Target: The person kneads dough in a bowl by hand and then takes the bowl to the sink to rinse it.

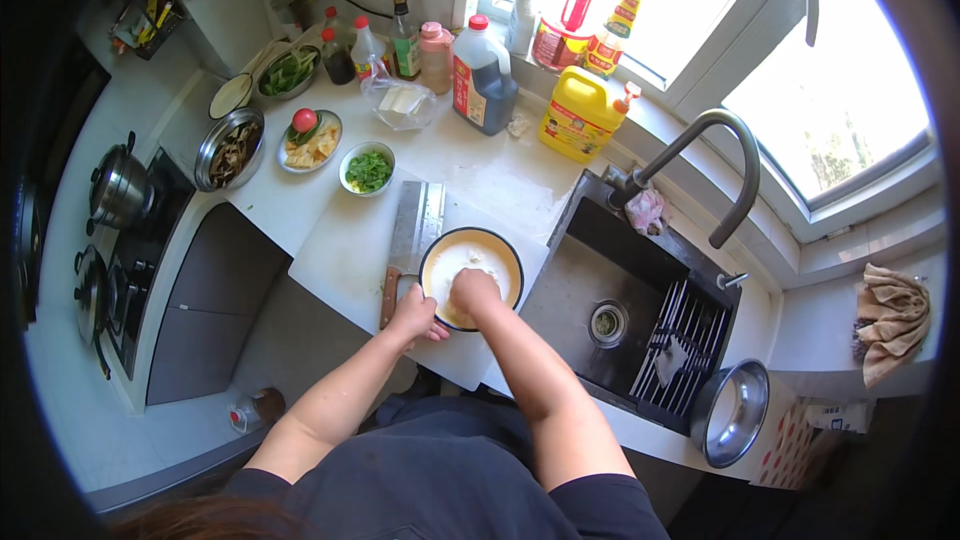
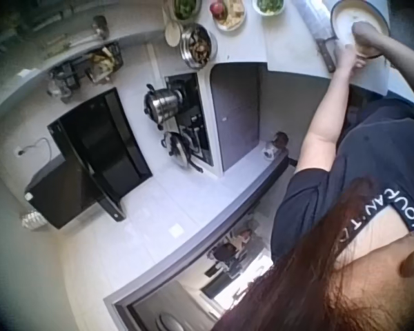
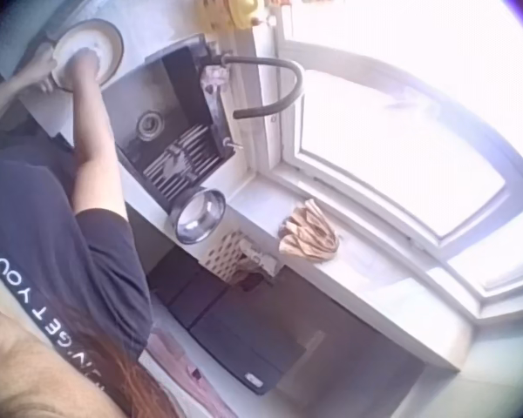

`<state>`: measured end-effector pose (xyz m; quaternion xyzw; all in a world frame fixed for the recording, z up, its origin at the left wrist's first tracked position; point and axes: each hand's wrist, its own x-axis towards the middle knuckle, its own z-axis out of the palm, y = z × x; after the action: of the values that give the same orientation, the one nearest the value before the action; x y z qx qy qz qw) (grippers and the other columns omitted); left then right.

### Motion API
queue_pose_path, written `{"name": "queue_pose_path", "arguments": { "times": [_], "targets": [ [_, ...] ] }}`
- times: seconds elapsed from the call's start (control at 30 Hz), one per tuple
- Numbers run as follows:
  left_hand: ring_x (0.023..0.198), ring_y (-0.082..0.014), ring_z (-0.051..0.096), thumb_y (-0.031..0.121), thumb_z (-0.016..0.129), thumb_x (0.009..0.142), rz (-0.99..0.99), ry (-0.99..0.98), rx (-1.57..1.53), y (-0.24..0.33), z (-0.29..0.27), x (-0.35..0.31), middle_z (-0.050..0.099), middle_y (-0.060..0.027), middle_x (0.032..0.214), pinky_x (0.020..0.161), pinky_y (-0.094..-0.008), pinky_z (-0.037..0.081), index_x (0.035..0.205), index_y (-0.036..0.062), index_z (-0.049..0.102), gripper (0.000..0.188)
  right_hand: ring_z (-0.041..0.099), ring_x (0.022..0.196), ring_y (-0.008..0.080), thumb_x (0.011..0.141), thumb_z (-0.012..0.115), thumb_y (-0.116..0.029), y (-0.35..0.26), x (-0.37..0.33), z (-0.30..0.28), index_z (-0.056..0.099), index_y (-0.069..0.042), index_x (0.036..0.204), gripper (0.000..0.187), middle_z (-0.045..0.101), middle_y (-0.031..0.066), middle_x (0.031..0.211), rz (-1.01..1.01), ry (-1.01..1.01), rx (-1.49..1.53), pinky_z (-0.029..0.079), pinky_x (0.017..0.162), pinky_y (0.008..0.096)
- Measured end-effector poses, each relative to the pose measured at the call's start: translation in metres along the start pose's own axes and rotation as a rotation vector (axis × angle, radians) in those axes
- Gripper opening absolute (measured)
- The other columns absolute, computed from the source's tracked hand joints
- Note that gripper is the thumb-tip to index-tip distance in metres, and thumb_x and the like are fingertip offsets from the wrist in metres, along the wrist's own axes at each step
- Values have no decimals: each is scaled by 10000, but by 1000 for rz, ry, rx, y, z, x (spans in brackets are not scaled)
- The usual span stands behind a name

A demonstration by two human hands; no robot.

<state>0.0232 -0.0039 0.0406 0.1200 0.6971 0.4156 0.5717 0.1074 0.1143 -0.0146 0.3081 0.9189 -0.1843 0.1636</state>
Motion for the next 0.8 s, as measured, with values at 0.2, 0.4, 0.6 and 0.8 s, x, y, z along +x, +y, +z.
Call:
{"name": "queue_pose_path", "arguments": {
  "times": [0.2,0.4,0.6,0.8],
  "targets": [
    [605,-304,647,97,307,856,-77,-136,-134,-10,-1,3,604,-243,816,453,-333,524,1130,-49,358,314,632,555,228,655,542,-60,14,-18,-25,693,-44,681,154,646,125,642,161,297,580,506,578,329],
    [558,-299,642,250,391,882,-99,14,-73,-4,3,-13,618,-235,865,442,-333,517,1133,-51,426,393,598,495,183,806,444,-30,-7,-30,-44,656,1,748,222,624,103,630,393,-151,1185,491,428,304],
    [452,-211,609,290,508,848,301,257,360,5,-15,7,637,-156,691,446,-323,502,990,-43,557,365,620,503,215,807,450,-50,-5,-9,-20,643,15,720,222,640,125,643,489,-154,1232,499,440,318],
    [445,-184,607,179,508,831,409,278,357,0,-15,19,619,-122,584,442,-301,497,834,-23,596,220,643,509,249,770,433,-31,-1,6,-19,628,51,695,225,639,182,628,546,-167,1072,507,455,336]
  ]
}}
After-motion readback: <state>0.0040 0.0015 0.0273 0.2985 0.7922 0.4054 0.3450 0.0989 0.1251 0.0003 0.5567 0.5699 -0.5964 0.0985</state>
